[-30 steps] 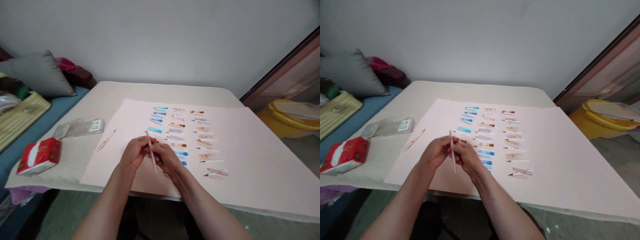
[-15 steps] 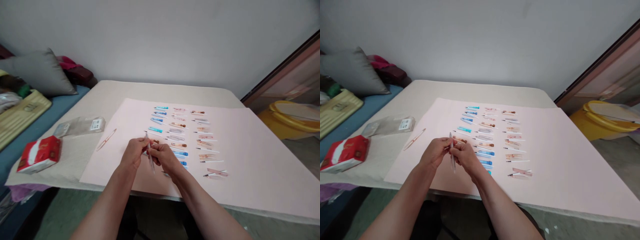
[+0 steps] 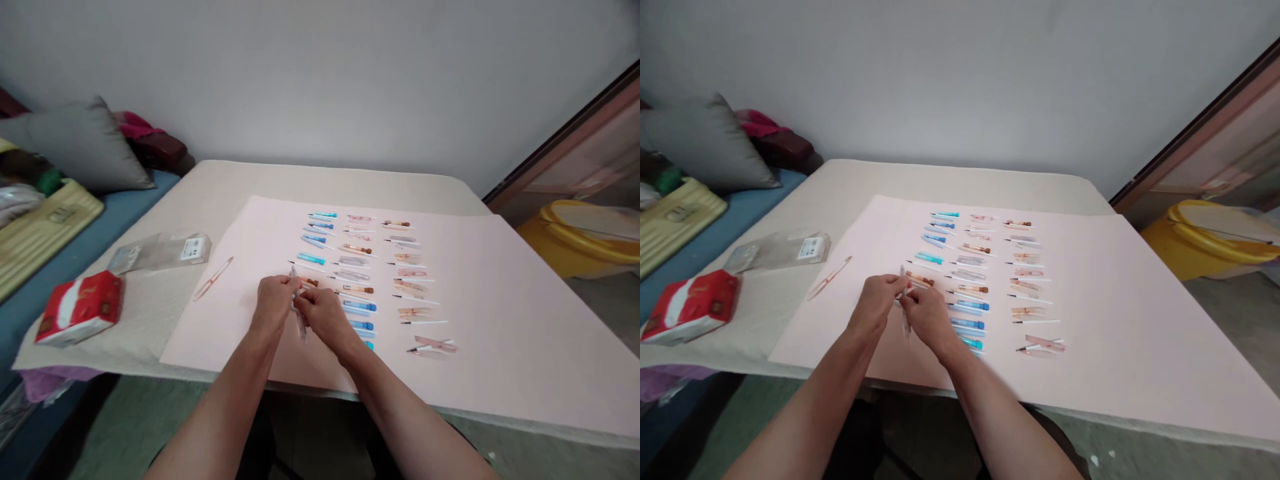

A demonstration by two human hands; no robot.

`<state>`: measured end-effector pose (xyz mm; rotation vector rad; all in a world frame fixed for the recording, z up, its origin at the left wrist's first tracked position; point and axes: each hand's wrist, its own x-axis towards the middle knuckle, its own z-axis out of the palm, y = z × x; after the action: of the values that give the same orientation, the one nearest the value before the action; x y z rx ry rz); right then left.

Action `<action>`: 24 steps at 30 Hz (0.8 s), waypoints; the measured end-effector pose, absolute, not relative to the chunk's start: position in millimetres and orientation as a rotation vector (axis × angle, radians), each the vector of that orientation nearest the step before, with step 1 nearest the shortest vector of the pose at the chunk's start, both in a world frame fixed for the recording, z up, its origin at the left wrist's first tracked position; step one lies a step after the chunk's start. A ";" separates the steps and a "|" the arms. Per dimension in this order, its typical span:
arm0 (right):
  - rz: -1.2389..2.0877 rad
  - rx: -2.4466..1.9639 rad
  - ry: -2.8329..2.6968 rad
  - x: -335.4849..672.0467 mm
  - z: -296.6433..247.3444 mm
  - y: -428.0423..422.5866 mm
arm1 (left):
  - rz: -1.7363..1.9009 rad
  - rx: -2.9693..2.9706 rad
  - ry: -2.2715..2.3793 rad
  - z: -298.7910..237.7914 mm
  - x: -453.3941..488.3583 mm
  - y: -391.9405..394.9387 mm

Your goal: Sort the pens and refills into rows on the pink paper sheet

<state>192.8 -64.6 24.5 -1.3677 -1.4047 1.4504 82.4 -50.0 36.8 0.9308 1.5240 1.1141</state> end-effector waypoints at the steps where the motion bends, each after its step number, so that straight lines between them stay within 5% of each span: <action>1: 1.555 -1.307 -1.305 194.0 26.2 -64.5 | 1.121 0.909 1.463 38.5 81.5 -50.4; 8: 2.192 -0.670 -0.770 208.7 36.6 -63.0 | 0.989 0.551 0.758 51.2 75.6 -53.7; 24: 2.208 -0.722 -0.841 206.2 40.4 -68.1 | 1.161 0.477 0.760 51.2 68.9 -53.5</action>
<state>206.2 -68.1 40.4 -0.7216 -0.8415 2.2075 68.9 -53.5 51.2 0.4772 0.7601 1.1613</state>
